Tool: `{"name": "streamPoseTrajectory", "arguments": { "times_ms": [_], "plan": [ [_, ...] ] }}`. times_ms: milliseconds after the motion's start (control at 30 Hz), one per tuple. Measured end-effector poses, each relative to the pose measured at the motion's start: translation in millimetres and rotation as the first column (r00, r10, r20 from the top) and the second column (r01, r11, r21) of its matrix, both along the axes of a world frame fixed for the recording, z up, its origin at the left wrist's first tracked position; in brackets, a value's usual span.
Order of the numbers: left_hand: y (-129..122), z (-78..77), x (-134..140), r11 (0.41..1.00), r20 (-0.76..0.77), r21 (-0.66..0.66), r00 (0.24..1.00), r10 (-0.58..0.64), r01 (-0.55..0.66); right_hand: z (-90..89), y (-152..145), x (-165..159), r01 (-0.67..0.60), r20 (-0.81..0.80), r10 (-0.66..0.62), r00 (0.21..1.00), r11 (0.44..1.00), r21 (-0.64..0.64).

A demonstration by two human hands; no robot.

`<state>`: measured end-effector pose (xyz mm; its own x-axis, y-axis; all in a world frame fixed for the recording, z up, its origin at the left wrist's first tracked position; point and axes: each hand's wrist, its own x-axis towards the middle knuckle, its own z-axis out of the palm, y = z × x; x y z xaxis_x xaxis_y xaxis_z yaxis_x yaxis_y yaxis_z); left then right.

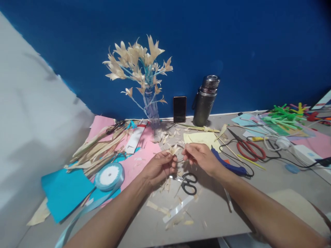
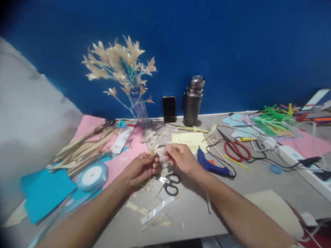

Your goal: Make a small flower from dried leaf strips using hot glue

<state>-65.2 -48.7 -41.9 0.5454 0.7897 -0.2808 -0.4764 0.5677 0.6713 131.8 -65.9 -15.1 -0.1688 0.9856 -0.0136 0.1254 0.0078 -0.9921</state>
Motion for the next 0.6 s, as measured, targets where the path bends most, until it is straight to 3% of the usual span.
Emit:
{"name": "streamPoseTrajectory", "arguments": {
  "times_ms": [233, 367, 500, 600],
  "plan": [
    [0, 0.5, -1, 1.000, 0.016, 0.000, 1.000, 0.013, -0.013, -2.6, 3, -1, -0.011, 0.073, 0.010, 0.997, 1.000, 0.001],
    [3, -1.4, -2, 0.996, 0.018, 0.017, 0.996, 0.087, -0.087, 1.7, 3, 2, 0.013, 0.220, -0.030, 0.975, 0.997, 0.081],
    [11, -3.9, -5, 0.990, 0.009, -0.021, 0.991, 0.137, -0.137, 21.0, 8, 15, 0.104, 0.403, -0.176, 0.898, 0.976, 0.194],
    [16, -4.0, -7, 0.968, 0.026, -0.050, 0.969, 0.248, -0.246, 40.8, 24, 25, 0.072, 0.532, -0.170, 0.830, 0.977, 0.200]
  ]
}}
